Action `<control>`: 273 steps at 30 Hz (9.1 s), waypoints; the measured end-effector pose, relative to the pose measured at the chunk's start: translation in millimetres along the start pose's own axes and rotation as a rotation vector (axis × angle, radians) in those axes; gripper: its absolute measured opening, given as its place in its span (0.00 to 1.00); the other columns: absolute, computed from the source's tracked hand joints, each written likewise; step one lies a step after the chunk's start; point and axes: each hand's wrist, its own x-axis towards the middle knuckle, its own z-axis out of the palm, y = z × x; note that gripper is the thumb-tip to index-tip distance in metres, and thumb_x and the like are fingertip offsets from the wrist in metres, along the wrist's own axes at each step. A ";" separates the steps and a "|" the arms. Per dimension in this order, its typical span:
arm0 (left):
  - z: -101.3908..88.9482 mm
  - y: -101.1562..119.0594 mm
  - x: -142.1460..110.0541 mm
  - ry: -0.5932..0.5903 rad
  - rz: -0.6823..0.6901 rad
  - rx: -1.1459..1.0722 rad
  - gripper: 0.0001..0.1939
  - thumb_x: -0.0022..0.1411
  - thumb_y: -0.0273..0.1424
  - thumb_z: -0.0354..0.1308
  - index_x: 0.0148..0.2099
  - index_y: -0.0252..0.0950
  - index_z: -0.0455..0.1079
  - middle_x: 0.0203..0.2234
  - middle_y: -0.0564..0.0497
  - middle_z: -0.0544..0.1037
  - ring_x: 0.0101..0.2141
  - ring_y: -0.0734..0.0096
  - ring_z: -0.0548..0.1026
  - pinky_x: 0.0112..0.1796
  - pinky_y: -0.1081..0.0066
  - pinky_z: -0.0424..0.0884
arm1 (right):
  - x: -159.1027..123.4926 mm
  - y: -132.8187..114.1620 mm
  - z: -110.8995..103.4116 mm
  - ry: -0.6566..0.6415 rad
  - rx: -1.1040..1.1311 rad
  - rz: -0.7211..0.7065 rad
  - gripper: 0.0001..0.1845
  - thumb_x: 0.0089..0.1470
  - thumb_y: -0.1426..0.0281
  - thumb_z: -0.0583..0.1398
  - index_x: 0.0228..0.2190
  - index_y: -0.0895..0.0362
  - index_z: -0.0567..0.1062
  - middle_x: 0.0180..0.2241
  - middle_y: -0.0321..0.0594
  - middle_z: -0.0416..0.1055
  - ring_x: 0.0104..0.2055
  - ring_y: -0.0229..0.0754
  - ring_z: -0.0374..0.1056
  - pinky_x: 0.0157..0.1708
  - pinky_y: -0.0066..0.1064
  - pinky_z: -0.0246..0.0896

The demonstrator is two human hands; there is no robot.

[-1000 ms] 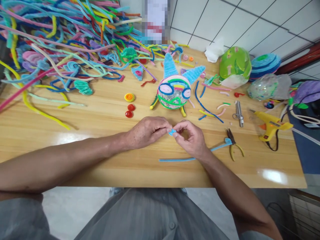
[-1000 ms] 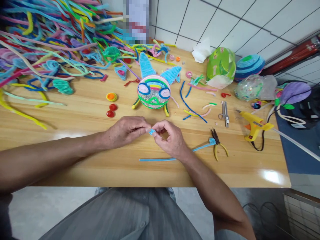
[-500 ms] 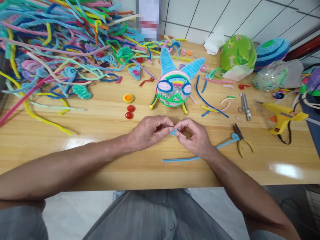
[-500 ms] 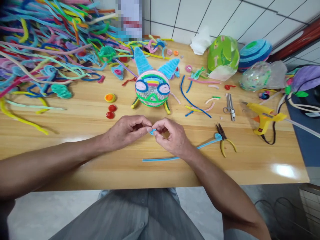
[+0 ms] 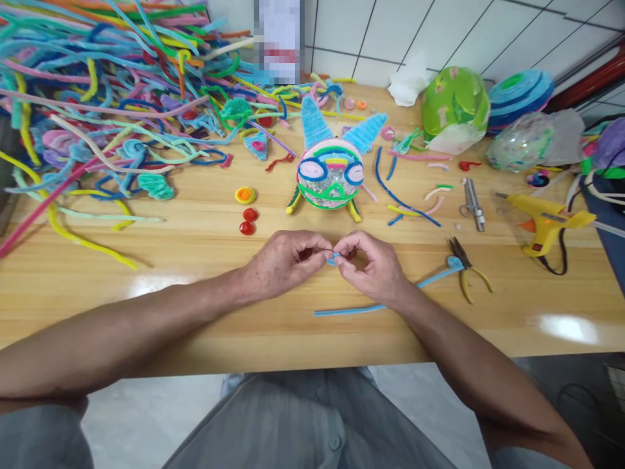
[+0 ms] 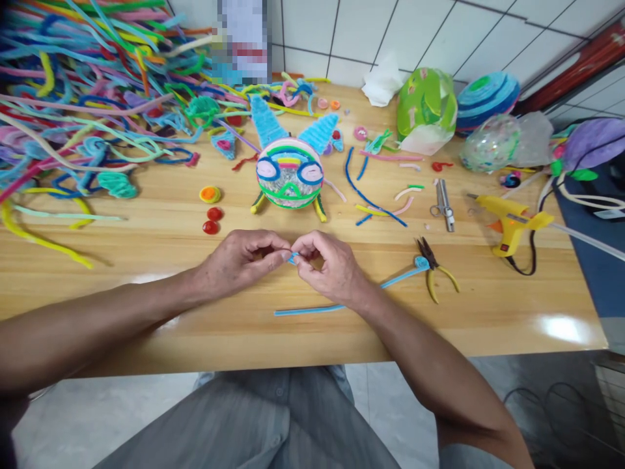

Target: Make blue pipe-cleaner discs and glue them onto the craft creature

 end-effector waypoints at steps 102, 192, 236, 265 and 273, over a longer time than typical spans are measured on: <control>0.4 -3.0 0.5 0.026 -0.027 -0.004 0.13 0.70 0.35 0.57 0.40 0.31 0.78 0.30 0.49 0.83 0.28 0.73 0.76 0.30 0.76 0.69 | 0.7 -2.8 -1.2 0.043 -0.028 -0.057 0.07 0.59 0.78 0.63 0.37 0.53 0.77 0.29 0.34 0.74 0.31 0.36 0.71 0.33 0.29 0.69; 4.9 -5.9 -4.6 0.074 0.275 0.321 0.08 0.72 0.28 0.57 0.41 0.35 0.78 0.30 0.50 0.84 0.30 0.72 0.80 0.34 0.74 0.71 | -1.4 -6.7 1.0 -0.005 0.104 0.139 0.07 0.53 0.78 0.61 0.31 0.53 0.73 0.30 0.34 0.74 0.33 0.38 0.70 0.35 0.31 0.66; 5.0 -3.6 -4.0 0.083 0.077 0.108 0.09 0.70 0.30 0.58 0.41 0.32 0.79 0.31 0.50 0.85 0.28 0.75 0.79 0.31 0.78 0.70 | -3.4 -5.2 2.5 0.025 0.046 0.100 0.01 0.62 0.71 0.62 0.37 0.53 0.74 0.33 0.35 0.77 0.33 0.37 0.72 0.36 0.30 0.69; 2.0 -1.9 -1.1 0.103 -0.030 -0.001 0.11 0.70 0.34 0.59 0.41 0.32 0.78 0.30 0.50 0.83 0.28 0.75 0.75 0.30 0.75 0.68 | -1.4 -8.5 3.6 0.063 0.011 0.147 0.01 0.60 0.70 0.64 0.35 0.52 0.76 0.33 0.36 0.80 0.33 0.38 0.74 0.36 0.32 0.73; 0.8 -0.3 0.3 0.072 -0.049 -0.101 0.09 0.70 0.34 0.59 0.41 0.33 0.75 0.30 0.50 0.82 0.29 0.75 0.76 0.31 0.76 0.70 | -4.9 -4.2 5.3 0.124 -0.015 0.112 0.05 0.60 0.71 0.65 0.39 0.51 0.77 0.34 0.34 0.82 0.33 0.38 0.76 0.37 0.30 0.74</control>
